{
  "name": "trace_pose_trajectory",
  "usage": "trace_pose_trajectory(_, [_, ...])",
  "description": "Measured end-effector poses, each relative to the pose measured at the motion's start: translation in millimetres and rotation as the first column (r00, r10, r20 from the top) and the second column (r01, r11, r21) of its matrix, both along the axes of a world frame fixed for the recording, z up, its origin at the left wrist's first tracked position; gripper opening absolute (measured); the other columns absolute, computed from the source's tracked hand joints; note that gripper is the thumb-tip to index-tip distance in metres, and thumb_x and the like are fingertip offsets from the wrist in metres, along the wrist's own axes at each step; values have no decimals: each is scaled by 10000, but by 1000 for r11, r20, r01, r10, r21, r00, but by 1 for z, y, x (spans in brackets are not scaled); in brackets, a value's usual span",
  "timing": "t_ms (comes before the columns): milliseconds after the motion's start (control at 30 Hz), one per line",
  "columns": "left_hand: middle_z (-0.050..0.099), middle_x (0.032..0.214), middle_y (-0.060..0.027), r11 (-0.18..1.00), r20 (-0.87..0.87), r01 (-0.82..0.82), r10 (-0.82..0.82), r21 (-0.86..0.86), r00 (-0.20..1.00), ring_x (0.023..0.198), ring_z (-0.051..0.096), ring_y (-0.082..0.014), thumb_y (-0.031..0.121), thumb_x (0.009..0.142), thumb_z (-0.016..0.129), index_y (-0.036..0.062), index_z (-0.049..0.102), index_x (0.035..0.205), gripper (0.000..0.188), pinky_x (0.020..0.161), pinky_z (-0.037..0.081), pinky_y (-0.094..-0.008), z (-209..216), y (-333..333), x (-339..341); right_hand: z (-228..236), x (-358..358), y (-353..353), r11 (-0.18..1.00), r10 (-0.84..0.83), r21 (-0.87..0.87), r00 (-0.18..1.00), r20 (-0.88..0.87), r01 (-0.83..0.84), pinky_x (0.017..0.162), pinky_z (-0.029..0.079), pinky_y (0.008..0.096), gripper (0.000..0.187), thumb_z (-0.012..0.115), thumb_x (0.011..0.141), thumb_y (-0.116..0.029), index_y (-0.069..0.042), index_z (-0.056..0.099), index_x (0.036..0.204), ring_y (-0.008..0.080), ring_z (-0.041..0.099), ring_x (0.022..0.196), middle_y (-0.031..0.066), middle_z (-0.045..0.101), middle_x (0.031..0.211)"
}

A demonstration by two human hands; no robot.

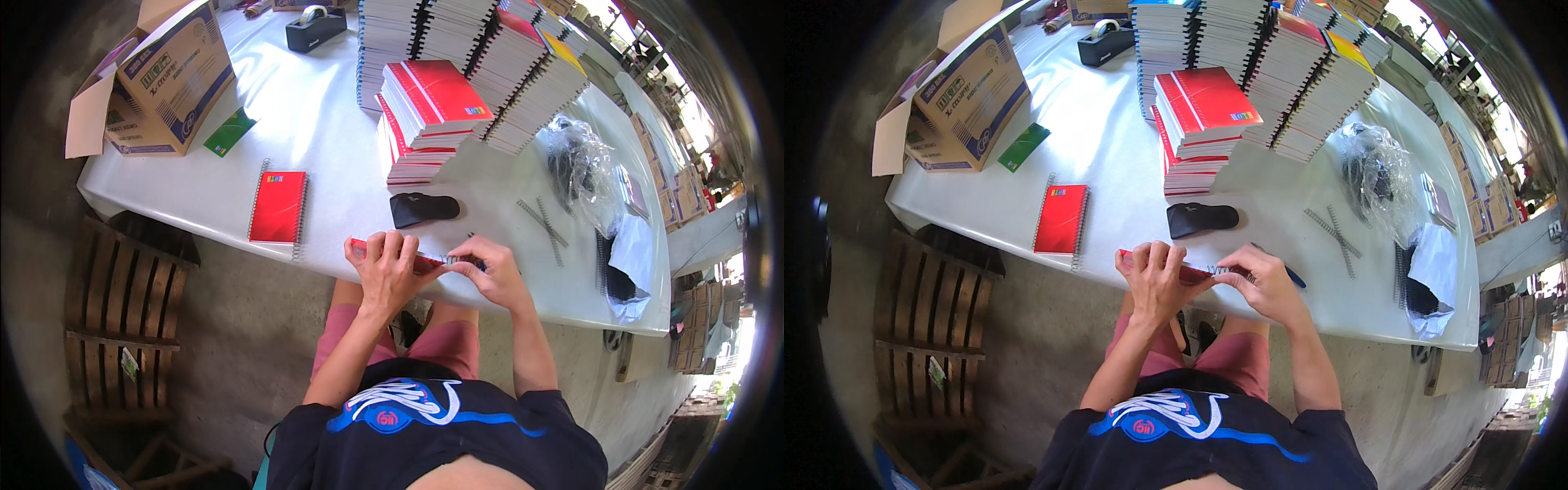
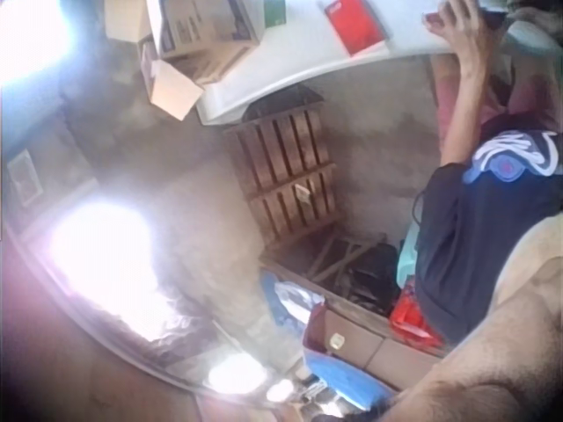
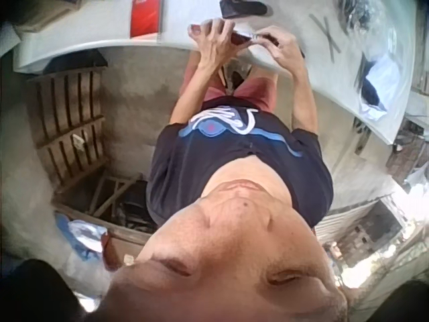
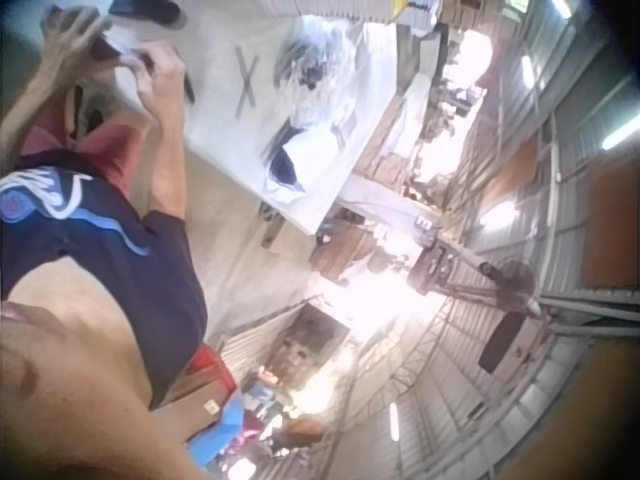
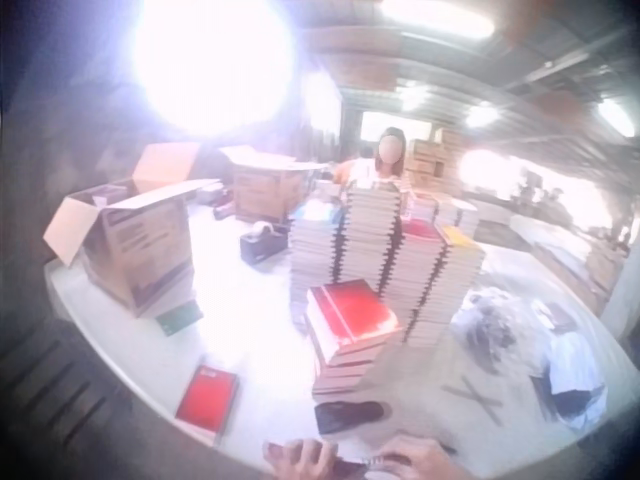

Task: The person assembles spiral notebooks by threading a plastic coil through the holes of a stack of papers and covers, and then uses a pair of pliers to cut and crimp the ends of the coil.

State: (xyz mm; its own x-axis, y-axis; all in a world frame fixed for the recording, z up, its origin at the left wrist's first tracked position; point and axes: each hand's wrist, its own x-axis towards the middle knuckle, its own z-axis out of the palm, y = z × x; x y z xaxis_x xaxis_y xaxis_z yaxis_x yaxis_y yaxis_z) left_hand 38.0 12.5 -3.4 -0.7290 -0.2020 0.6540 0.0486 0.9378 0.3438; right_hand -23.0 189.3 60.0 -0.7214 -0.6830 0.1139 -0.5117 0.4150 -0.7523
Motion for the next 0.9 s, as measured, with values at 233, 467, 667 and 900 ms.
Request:
trace_pose_trajectory(233, [493, 998, -31, 993, -22, 115, -115, 1, 993, 955, 456, -217, 620, 549, 723, 152, 583, 886, 594, 849, 295, -487, -4, -17, 5, -3, -42, -23, 994, 50, 110, 960, -277, -21, 783, 472, 378, 253, 578, 844, -109, -97, 624, 1092, 254, 619, 756, 76, 650, 939])
trace_pose_trajectory(467, [433, 1170, -126, 967, -98, 198, -184, 158, 978, 1119, 375, -342, 508, 500, 812, 87, 572, 800, 570, 916, 333, -475, 5, -22, 6, -33, -69, -32, 995, 36, 97, 949, -313, -5, 935, 440, 445, 321, 634, 779, -93, -99, 619, 1100, 312, 649, 880, 117, 669, 1018])
trace_pose_trajectory(667, [414, 1167, -160, 954, -75, 216, -204, 210, 976, 1203, 306, -397, 554, 473, 814, 54, 517, 658, 610, 979, 320, -500, 6, -22, 4, -30, -35, -3, 924, 271, -366, 859, 434, -107, 831, 517, 398, 134, 742, 713, -44, 2, 698, 831, 312, 661, 882, 192, 680, 883])
trace_pose_trajectory(900, [432, 1172, -161, 967, -36, 188, -185, 170, 982, 1233, 292, -404, 501, 443, 837, 63, 555, 660, 564, 985, 323, -487, 5, -26, -1, -20, -33, -13, 900, 248, -397, 959, 135, -177, 748, 503, 293, 164, 692, 695, 12, -17, 718, 855, 210, 652, 792, 111, 687, 850])
